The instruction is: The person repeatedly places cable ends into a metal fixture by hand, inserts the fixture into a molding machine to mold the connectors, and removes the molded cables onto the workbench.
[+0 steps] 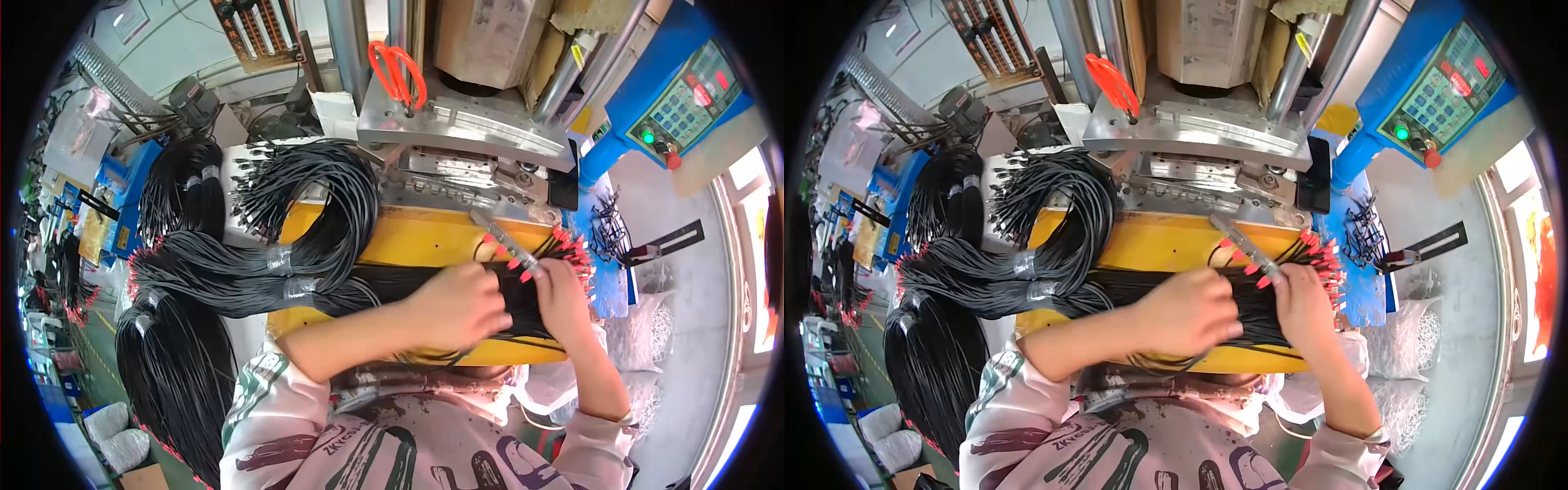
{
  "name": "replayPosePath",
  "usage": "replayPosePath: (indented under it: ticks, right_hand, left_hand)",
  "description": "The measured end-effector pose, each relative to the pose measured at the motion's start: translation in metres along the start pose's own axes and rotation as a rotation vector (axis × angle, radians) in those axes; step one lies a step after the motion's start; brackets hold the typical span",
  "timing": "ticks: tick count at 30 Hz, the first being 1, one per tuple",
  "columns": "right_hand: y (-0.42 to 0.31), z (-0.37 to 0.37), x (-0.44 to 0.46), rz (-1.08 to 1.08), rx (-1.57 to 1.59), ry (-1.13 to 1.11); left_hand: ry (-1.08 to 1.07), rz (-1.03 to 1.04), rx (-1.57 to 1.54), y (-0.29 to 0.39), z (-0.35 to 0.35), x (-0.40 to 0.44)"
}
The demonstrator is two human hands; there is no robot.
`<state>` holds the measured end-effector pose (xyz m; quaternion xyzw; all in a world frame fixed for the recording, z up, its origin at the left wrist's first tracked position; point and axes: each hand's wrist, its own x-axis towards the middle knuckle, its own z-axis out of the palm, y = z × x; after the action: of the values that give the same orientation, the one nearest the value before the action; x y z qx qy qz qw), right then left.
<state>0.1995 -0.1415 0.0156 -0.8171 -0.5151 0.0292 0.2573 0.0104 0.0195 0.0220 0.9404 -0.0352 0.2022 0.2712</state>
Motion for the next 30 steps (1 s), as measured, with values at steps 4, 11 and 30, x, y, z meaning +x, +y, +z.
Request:
replayPosePath:
  ticks: [4, 11, 30]
  right_hand:
    - [0.022, 0.007, 0.070, -0.057, 0.117, 0.031]
    - [0.080, 0.116, 0.267, 0.025, 0.436, 0.055]
    - [0.016, 0.087, 0.241, 0.022, 0.279, -0.069]
  left_hand:
    - [-0.028, -0.073, -0.038, 0.025, -0.007, 0.006]
    - [0.667, -0.203, 0.112, -0.079, 0.008, 0.097]
    - [0.229, -0.943, 0.552, -0.105, -0.003, 0.080]
